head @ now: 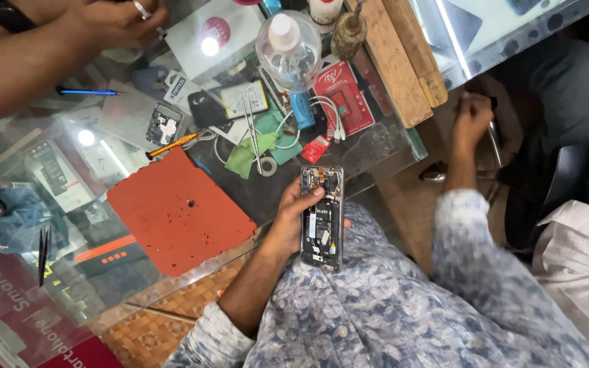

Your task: The person disassembles a smartphone by removing screws and prying open the casing. They use tweezers to lift and remove internal components, including a metal bracket and ribbon cables, while working at a cluttered repair bench.

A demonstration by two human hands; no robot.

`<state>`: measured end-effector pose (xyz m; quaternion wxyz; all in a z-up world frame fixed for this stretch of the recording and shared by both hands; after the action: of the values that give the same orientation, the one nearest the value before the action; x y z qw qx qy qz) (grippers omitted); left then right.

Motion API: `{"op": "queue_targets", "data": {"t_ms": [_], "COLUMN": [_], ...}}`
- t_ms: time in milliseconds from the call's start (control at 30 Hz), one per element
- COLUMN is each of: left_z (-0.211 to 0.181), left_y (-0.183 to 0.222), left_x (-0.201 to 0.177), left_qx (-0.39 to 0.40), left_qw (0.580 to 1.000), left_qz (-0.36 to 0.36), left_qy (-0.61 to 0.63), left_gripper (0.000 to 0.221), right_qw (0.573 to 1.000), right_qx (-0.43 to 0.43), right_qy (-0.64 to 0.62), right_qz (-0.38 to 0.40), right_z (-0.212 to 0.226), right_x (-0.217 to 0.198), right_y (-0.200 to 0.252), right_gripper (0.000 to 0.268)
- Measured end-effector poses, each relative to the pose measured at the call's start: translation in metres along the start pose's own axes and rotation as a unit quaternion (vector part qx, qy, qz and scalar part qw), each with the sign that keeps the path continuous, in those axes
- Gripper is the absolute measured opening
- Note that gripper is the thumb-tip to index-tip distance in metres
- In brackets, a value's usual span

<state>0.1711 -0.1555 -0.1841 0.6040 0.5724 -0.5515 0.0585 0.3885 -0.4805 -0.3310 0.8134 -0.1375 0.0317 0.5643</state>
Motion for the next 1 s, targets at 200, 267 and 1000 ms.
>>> {"op": "queue_targets", "data": {"t_ms": [200, 267, 1000], "left_z": [0.001, 0.001, -0.031], "left_y": [-0.017, -0.027, -0.058], "left_x": [0.006, 0.015, 0.037], "left_qx": [-0.001, -0.003, 0.056], "left_qw": [0.998, 0.997, 0.993], "left_qz": [0.054, 0.077, 0.084], "left_qy": [0.014, -0.005, -0.064], "left_gripper": [0.037, 0.036, 0.039], "right_qw": [0.978, 0.961, 0.890], "right_qx": [-0.117, -0.111, -0.124], "right_qy": [-0.128, -0.207, -0.155], "right_qz": [0.118, 0.143, 0.411], "right_z": [0.098, 0.130, 0.246], "right_x": [-0.030, -0.021, 0.072], "right_y": [0.052, 0.052, 0.076], "right_gripper": [0.031, 0.036, 0.025]}}
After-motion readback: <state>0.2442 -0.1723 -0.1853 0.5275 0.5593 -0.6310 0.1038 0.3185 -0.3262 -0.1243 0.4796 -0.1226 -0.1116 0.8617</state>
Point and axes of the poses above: each hand's wrist, its own y-axis away from the middle knuckle, its own x-axis out of the palm, z = x × y, the point moved 8 cm from there along -y, towards the middle knuckle, and after that the axes turned 8 degrees about -x, right-handed, at the moved point
